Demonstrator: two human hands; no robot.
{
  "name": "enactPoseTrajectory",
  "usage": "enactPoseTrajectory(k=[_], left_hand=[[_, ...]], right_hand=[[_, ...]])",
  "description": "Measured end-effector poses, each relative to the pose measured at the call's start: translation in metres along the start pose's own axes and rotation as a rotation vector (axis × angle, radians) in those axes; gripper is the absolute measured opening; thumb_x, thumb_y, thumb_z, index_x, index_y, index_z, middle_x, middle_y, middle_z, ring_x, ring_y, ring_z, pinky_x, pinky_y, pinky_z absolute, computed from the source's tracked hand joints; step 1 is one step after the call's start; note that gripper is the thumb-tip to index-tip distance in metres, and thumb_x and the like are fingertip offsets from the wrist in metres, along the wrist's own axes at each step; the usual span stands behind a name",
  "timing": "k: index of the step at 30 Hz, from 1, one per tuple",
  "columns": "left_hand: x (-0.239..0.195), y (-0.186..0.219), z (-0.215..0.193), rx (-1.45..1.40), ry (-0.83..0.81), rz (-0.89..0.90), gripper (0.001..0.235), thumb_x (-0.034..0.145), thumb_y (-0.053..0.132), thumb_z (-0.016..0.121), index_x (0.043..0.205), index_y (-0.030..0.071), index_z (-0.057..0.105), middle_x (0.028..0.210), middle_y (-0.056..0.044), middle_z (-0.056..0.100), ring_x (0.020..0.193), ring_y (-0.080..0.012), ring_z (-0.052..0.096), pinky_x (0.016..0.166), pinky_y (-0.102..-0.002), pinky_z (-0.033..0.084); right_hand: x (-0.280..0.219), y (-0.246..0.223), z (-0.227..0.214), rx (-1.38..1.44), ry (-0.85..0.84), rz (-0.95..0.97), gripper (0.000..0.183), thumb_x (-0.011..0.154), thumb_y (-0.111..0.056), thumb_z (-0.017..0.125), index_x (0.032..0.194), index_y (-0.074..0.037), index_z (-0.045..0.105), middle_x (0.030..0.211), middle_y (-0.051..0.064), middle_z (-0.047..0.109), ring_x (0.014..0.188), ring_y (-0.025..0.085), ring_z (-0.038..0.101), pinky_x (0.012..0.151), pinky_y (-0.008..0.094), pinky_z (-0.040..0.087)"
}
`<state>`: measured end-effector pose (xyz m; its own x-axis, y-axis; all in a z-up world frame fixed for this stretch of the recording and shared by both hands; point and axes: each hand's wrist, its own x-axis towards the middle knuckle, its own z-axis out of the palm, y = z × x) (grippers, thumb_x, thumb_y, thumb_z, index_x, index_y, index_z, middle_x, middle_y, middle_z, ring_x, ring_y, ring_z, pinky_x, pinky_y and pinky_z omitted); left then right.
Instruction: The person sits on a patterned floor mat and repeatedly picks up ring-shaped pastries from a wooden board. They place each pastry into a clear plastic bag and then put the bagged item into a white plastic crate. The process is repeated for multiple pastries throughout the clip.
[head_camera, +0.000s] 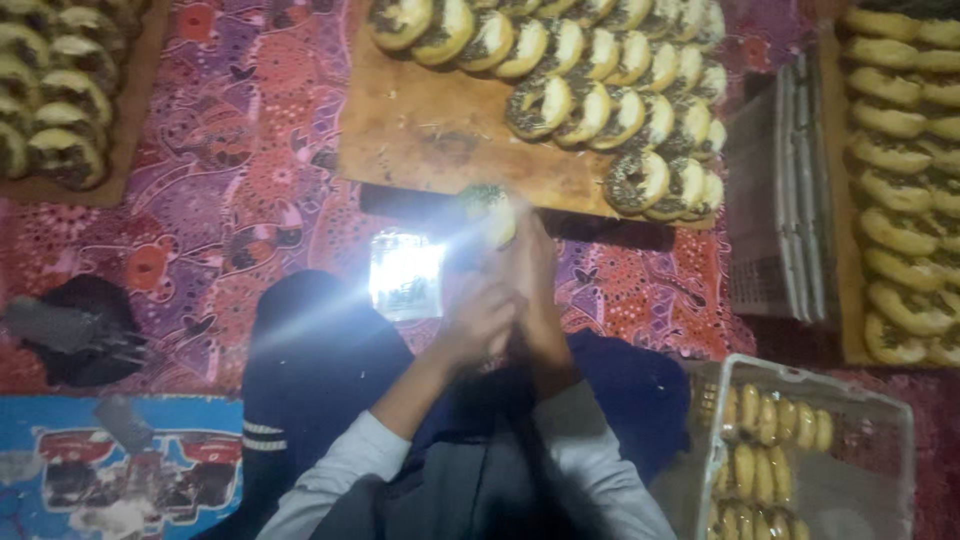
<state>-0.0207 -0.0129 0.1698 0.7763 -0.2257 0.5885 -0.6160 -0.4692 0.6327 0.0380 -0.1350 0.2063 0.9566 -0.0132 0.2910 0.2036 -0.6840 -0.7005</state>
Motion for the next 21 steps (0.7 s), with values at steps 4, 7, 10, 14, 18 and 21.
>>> enactPoseTrajectory(k=[4,7,10,14,18,21], left_hand=[[-0.030,-0.020,-0.050,-0.213,0.152,-0.187,0.089,0.071,0.027,0.086,0.140,-0.011,0.047,0.145,-0.033,0.048,0.137,-0.0453,0.045,0.114,-0.051,0.037],[-0.042,-0.033,-0.082,-0.059,0.170,-0.171,0.063,0.076,0.021,0.086,0.128,-0.007,0.064,0.131,-0.027,0.064,0.127,-0.0419,0.058,0.108,-0.049,0.044],[-0.071,-0.033,-0.109,0.046,0.372,-0.165,0.019,0.097,-0.001,0.070,0.114,0.004,0.077,0.120,-0.015,0.077,0.122,-0.0317,0.074,0.116,-0.044,0.053],[-0.115,-0.028,-0.134,-0.069,0.558,-0.535,0.014,0.098,0.001,0.067,0.109,0.000,0.077,0.107,-0.014,0.079,0.100,-0.0246,0.078,0.093,-0.033,0.060],[-0.136,-0.041,-0.151,-0.319,0.699,-0.873,0.019,0.102,0.005,0.063,0.117,-0.001,0.074,0.102,-0.016,0.077,0.091,-0.0189,0.074,0.084,-0.031,0.058],[-0.143,-0.053,-0.158,-0.515,0.734,-0.873,0.026,0.101,0.008,0.062,0.126,0.002,0.064,0.101,-0.015,0.077,0.092,-0.0163,0.074,0.086,-0.028,0.058]], right_hand=[[-0.017,-0.006,0.027,0.296,-0.216,0.158,0.071,0.085,-0.018,0.084,0.146,-0.006,0.050,0.113,0.022,0.070,0.093,0.033,0.068,0.076,0.043,0.056],[-0.029,-0.017,0.041,0.848,-0.632,0.513,0.067,0.092,-0.012,0.075,0.151,-0.009,0.044,0.108,0.018,0.070,0.083,0.021,0.067,0.069,0.037,0.054],[-0.041,-0.038,0.050,0.798,-0.718,0.371,0.033,0.098,-0.016,0.069,0.125,0.001,0.063,0.104,0.012,0.074,0.086,0.012,0.071,0.073,0.030,0.057],[-0.053,-0.077,0.053,0.325,-0.588,-0.417,0.020,0.098,-0.016,0.064,0.108,-0.001,0.074,0.099,0.019,0.075,0.081,0.026,0.073,0.070,0.034,0.058],[-0.079,-0.125,0.076,0.360,-0.764,-0.224,0.013,0.100,-0.013,0.065,0.101,-0.004,0.075,0.088,0.017,0.072,0.074,0.033,0.072,0.068,0.039,0.056],[-0.081,-0.141,0.090,0.231,-0.701,-0.381,0.011,0.097,-0.014,0.071,0.098,-0.005,0.077,0.089,0.014,0.074,0.079,0.034,0.070,0.072,0.044,0.055]])
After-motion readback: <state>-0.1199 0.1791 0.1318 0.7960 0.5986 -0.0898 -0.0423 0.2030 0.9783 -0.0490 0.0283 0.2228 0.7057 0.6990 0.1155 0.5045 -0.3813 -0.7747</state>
